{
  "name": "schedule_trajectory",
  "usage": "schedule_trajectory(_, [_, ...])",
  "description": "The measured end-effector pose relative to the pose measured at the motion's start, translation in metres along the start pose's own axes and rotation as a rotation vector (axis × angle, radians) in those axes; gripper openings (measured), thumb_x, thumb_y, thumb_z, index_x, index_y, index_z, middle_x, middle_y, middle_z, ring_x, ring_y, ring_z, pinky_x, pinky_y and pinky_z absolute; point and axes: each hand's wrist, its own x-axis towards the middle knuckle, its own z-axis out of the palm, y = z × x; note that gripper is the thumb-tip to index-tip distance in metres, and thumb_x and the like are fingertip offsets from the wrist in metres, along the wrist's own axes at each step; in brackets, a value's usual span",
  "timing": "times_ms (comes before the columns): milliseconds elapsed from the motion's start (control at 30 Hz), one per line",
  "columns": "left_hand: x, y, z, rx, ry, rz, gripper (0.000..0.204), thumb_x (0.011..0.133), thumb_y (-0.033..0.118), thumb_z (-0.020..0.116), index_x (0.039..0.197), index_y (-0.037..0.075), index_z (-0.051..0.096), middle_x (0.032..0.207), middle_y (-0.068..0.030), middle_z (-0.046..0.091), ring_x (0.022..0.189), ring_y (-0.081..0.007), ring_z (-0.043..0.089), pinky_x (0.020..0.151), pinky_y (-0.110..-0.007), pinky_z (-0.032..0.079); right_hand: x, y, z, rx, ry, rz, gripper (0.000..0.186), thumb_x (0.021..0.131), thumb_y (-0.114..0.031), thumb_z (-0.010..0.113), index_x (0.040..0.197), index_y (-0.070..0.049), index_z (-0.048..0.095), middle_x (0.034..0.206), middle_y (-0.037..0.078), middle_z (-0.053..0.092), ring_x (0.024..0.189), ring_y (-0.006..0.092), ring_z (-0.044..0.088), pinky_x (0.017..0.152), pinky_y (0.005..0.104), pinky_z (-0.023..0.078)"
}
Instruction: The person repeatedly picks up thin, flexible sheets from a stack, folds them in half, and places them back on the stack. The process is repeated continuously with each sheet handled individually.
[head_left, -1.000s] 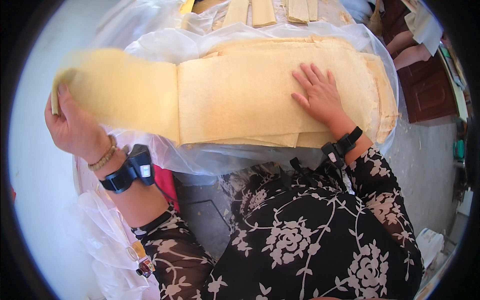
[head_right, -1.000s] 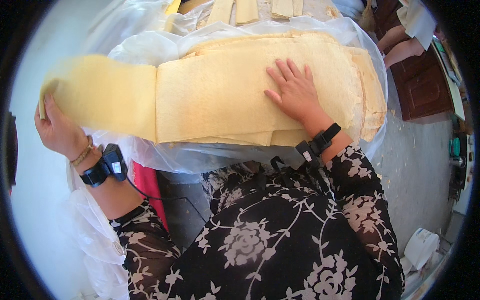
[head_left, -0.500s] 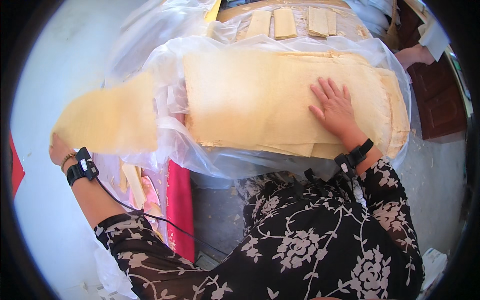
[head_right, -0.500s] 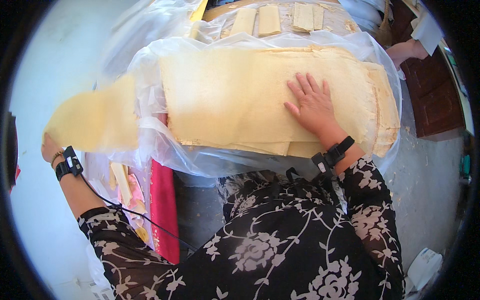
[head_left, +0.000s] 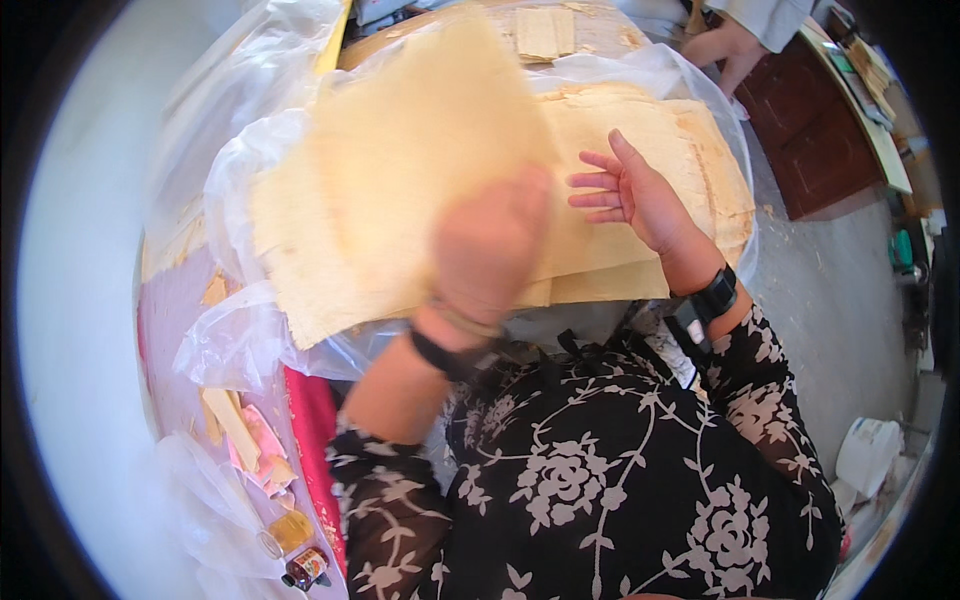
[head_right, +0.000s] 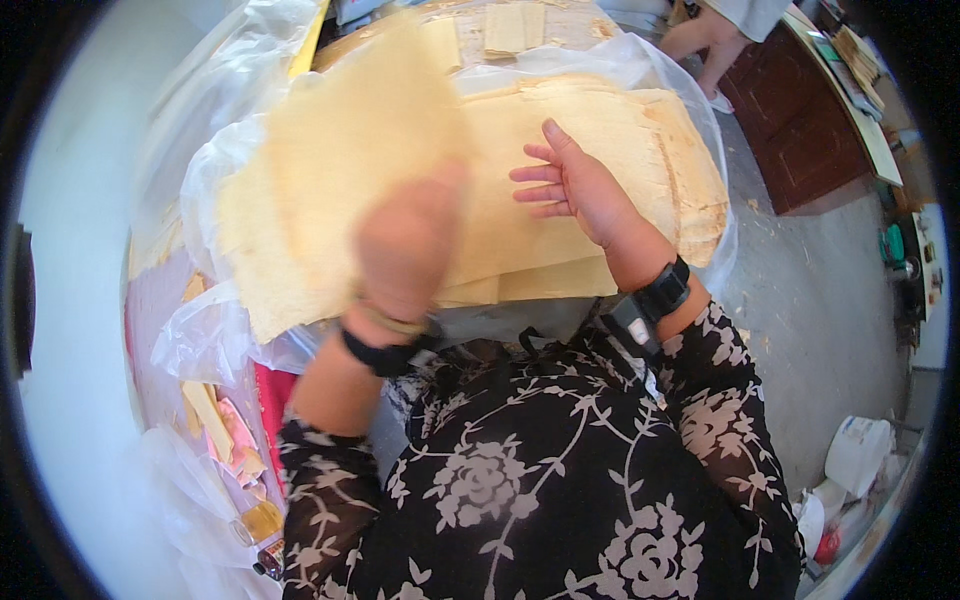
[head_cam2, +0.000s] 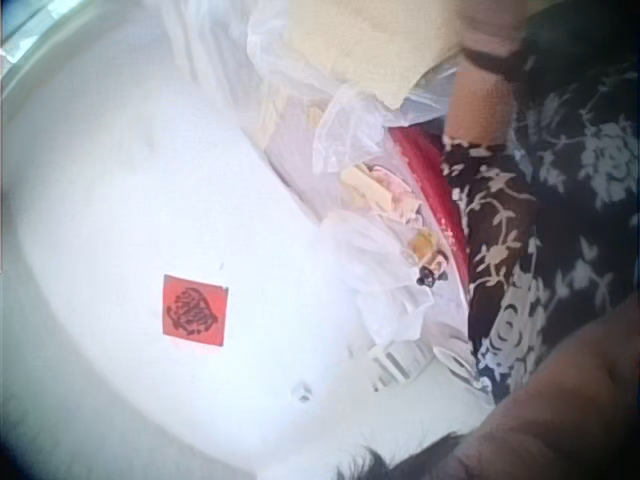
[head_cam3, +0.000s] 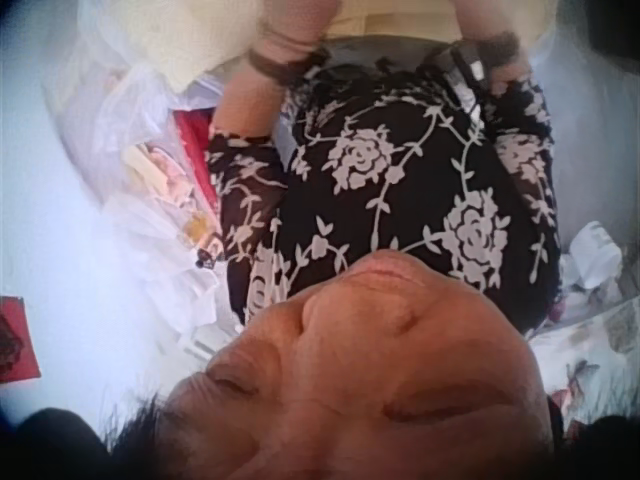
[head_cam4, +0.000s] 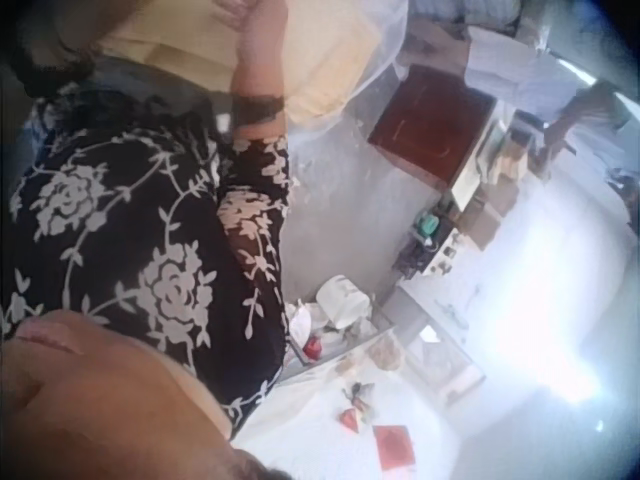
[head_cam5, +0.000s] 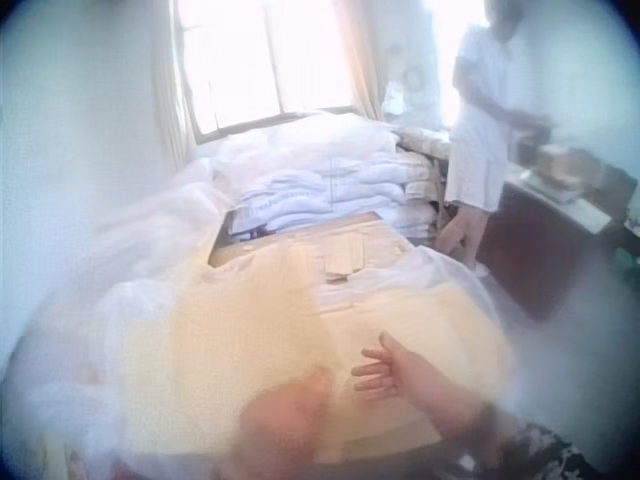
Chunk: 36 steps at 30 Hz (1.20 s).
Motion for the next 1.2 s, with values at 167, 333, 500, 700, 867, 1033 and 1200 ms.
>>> schedule_trajectory(167, [-0.032,0.091,0.043,-0.478,-0.195,0.046,0.034,0.088,0.016,0.071,0.122,0.009,0.069,0.108,-0.0083,0.074,0.089,-0.0246,0.072,0.071,-0.037,0.058,-0.001,0.004,-0.024,-0.341,0.171,-0.027,0.047,0.097,-0.035,0.072,0.126,0.001,0.068,0.098,0.010,0.076,0.085,0.0177,0.073,0.070,0.0297,0.056])
schedule_trajectory(333, [-0.077,0.048,0.013,-0.445,-0.137,-0.237,0.033,0.091,0.024,0.075,0.118,0.007,0.069,0.110,-0.0109,0.073,0.095,-0.0323,0.070,0.082,-0.041,0.058,0.041,-0.007,-0.035,-0.785,0.266,-0.339,0.050,0.092,-0.020,0.075,0.136,-0.001,0.063,0.096,0.009,0.074,0.084,0.0221,0.072,0.075,0.0318,0.057])
schedule_trajectory(500, [-0.153,-0.045,-0.012,-0.080,-0.043,-1.042,0.028,0.096,0.028,0.074,0.111,0.004,0.070,0.095,-0.0118,0.072,0.082,-0.0258,0.071,0.071,-0.038,0.057,0.037,-0.015,-0.006,-1.423,0.429,-1.184,0.076,0.086,-0.032,0.082,0.152,-0.010,0.051,0.126,0.018,0.069,0.113,0.0306,0.068,0.097,0.0365,0.054])
schedule_trajectory(700, [-0.176,-0.035,-0.025,-1.168,-0.123,-1.668,0.025,0.101,0.032,0.071,0.099,0.008,0.066,0.081,-0.0065,0.069,0.066,-0.0160,0.066,0.058,-0.028,0.051,-0.051,0.075,0.053,-1.490,-0.265,-0.917,0.089,0.077,-0.043,0.086,0.148,-0.003,0.049,0.149,0.018,0.054,0.140,0.0368,0.048,0.118,0.0514,0.036])
schedule_trajectory(867, [-0.130,0.054,-0.025,-1.675,-0.478,-1.621,0.027,0.100,0.034,0.070,0.103,0.007,0.067,0.082,-0.0068,0.071,0.068,-0.0174,0.068,0.057,-0.027,0.049,-0.066,0.087,0.034,-1.588,-0.156,-0.871,0.087,0.079,-0.040,0.084,0.152,-0.009,0.046,0.155,0.017,0.048,0.146,0.0344,0.042,0.121,0.0540,0.032])
schedule_trajectory(1033, [-0.102,0.081,-0.015,-2.062,-0.507,-1.457,0.032,0.104,0.033,0.063,0.115,0.003,0.069,0.100,-0.0119,0.074,0.082,-0.0198,0.072,0.067,-0.030,0.053,-0.096,0.085,0.012,-1.456,0.013,-0.838,0.078,0.080,-0.031,0.080,0.150,-0.012,0.051,0.150,0.012,0.055,0.142,0.0307,0.049,0.120,0.0575,0.031])
schedule_trajectory(1200, [-0.090,0.075,-0.015,-2.136,-0.815,-1.164,0.030,0.106,0.027,0.059,0.119,0.003,0.069,0.109,-0.0115,0.075,0.090,-0.0212,0.072,0.074,-0.032,0.054,-0.092,0.088,-0.002,-1.361,0.087,-0.935,0.061,0.079,-0.019,0.076,0.138,-0.019,0.063,0.139,0.007,0.065,0.134,0.0281,0.058,0.120,0.0573,0.032])
